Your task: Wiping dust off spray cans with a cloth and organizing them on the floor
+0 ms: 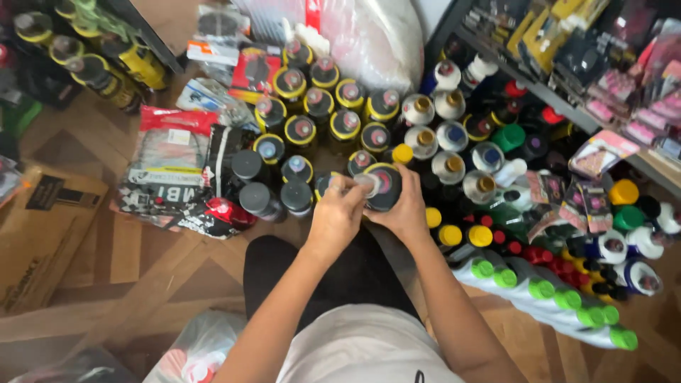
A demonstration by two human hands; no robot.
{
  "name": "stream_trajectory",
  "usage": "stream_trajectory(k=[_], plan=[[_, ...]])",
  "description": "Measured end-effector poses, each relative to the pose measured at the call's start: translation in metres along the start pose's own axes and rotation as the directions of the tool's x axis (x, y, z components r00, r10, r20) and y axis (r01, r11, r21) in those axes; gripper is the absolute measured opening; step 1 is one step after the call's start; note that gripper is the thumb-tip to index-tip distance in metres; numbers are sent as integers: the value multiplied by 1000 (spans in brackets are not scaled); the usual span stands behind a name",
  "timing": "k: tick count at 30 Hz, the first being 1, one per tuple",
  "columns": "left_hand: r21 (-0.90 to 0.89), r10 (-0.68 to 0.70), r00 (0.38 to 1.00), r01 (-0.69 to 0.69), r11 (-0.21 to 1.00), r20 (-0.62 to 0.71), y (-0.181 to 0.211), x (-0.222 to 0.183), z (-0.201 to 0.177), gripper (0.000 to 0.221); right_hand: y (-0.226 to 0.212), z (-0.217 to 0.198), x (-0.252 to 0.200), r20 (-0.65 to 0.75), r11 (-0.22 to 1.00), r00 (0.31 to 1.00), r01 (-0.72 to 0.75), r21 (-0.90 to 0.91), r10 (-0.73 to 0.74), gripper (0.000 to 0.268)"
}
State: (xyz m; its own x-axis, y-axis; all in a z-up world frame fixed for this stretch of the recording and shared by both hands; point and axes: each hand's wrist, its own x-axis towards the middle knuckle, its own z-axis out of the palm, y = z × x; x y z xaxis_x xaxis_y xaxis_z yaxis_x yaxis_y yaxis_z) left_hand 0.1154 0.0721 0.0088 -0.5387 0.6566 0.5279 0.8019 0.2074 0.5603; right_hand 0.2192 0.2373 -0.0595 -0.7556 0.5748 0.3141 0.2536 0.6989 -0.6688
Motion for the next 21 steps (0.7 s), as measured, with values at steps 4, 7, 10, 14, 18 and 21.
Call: stream_trajectory(k=[4,7,10,14,18,21], plan=[[-138,-172,984,165,977,-41,5,-4,9,29,-10,-6,-5,52,985,987,-156,73,152,126],[-256,-270,962,250,934,-46,10,-7,27,27,-22,-7,-4,8,951,955,-296,90,297,121],[-379,-334,941,292,878,-49,18,-15,39,29,-30,-16,-11,-34,902,906,-417,114,423,117],[-475,-383,923,325,818,-28,-11,-25,55,33,-43,-35,-18,-17,839,866,-480,256,500,112],[-636,-392,917,261,726,-71,29,-17,35,33,-47,-33,-19,-12,801,879,-428,418,477,111],[-471,-148,988,108,875,-47,48,-28,40,41,-28,-20,-30,-174,763,823,-393,513,541,89]])
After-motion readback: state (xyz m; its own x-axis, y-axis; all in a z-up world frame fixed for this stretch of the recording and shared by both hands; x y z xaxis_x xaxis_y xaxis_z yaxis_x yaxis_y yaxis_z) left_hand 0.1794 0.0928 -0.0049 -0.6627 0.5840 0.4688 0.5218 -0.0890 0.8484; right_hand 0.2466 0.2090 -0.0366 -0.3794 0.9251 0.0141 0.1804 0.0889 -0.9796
